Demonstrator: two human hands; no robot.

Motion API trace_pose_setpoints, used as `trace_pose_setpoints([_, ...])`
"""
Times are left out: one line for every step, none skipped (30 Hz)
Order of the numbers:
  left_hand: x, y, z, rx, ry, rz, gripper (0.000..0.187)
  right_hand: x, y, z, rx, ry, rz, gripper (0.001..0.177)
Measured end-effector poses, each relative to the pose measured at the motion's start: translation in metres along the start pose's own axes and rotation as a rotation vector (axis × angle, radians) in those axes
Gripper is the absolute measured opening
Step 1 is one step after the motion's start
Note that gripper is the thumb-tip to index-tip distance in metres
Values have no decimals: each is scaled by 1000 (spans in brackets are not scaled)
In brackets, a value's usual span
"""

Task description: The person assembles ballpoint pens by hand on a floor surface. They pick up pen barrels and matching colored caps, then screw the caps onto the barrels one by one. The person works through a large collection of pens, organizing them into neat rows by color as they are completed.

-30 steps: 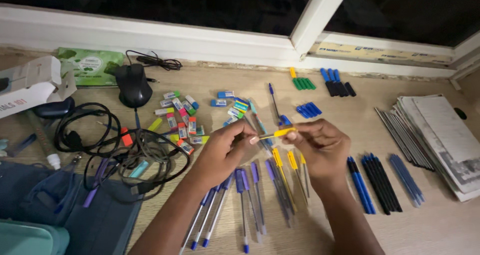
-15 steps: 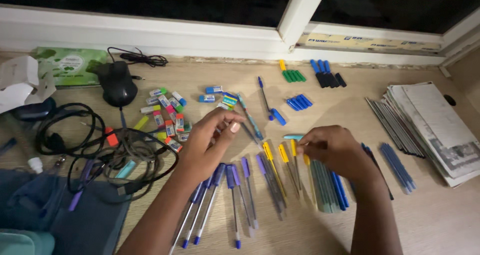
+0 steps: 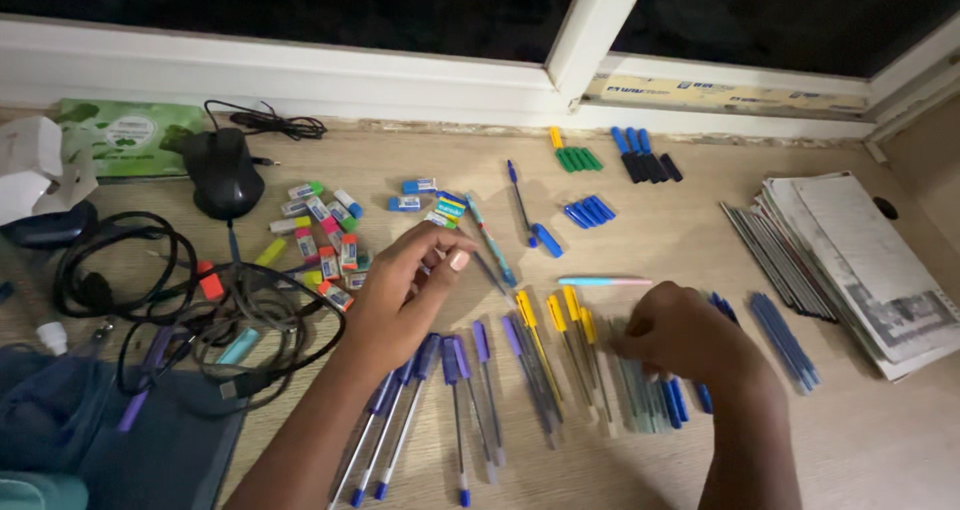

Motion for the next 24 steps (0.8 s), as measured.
trace_pose_setpoints([0,1,0,-6,-3,-8,25,-1,-2,0,-11,-6,2,41])
trace_pose_setpoints([1,2,0,-13,-6,-16,25,0,-3,-1,-29,-3,26,39])
trace_pose_setpoints([1,3,1,-20,-9,-24,25,-1,-4,-2,-45,1,50,38])
trace_pose_setpoints([1,4,1,-16,-5,-21,25,-1,-5,-2,-62,5,74,36])
trace_pose_setpoints([2,4,1,-14,-3,-17,25,-2,-7,-2,-58,-14,53,33])
trace_pose_setpoints([2,5,0,-11,-1,-14,25,-3,-9,-1,-53,-33,32,30])
trace_pose_setpoints([1,5,0,-8,-1,-11,25,-5,-10,-1,-49,-53,11,28])
trace_pose_setpoints([1,5,0,-5,-1,-8,25,-5,-12,-1,-33,-37,16,27])
trace_pose_setpoints([1,5,0,-3,-3,-6,25,-5,-14,-3,-19,-20,21,27])
trace_pose_setpoints([1,4,1,1,-5,-7,25,-4,-15,-3,-5,-3,27,26])
trace_pose_setpoints([1,4,0,8,-8,-11,25,1,-14,-4,-6,20,96,25])
trace_pose_setpoints([0,3,0,14,-10,-14,25,8,-12,-5,-7,43,165,23])
trace_pose_setpoints([-1,4,-1,-3,-20,-42,25,14,-11,-5,-6,69,234,22])
trace_pose_setpoints([-2,6,-2,-19,-31,-70,25,18,-14,-5,53,118,370,17])
trace_pose_setpoints([-2,8,-2,-37,-41,-95,25,21,-16,-7,113,168,509,13])
trace_pose_setpoints([-6,7,-1,2,-87,-69,26,24,-19,-7,172,220,647,11])
trace_pose_setpoints([-12,7,-2,44,-135,-45,28,21,-25,-8,238,256,777,11])
trace_pose_setpoints([-17,7,-3,85,-183,-20,31,13,-34,-7,305,291,906,11])
trace_pose_setpoints([-19,12,-5,35,-213,-61,34,5,-43,-7,372,326,1033,12])
trace_pose_setpoints([-19,16,-8,-15,-242,-102,36,-7,-55,-5,423,276,1075,15])
trace_pose_setpoints([-20,20,-9,-68,-272,-144,40,-18,-65,-3,475,226,1116,20])
trace_pose_setpoints([-21,18,-10,-62,-267,-98,33,-27,-71,0,469,186,1103,18])
trace_pose_setpoints([-22,15,-10,-56,-258,-48,29,-37,-76,3,464,142,1092,16])
trace_pose_setpoints([-22,12,-10,-50,-250,2,26,-45,-78,7,460,98,1081,15])
Point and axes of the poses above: each hand's wrist, its own z-axis towards the middle knuckle, its own x-axis out of the back of the hand, y = z × x, the point moved 5 cm from there along z, towards the middle knuckle, and after that the axes turned 12 degrees about y, right-handed, at the moved point
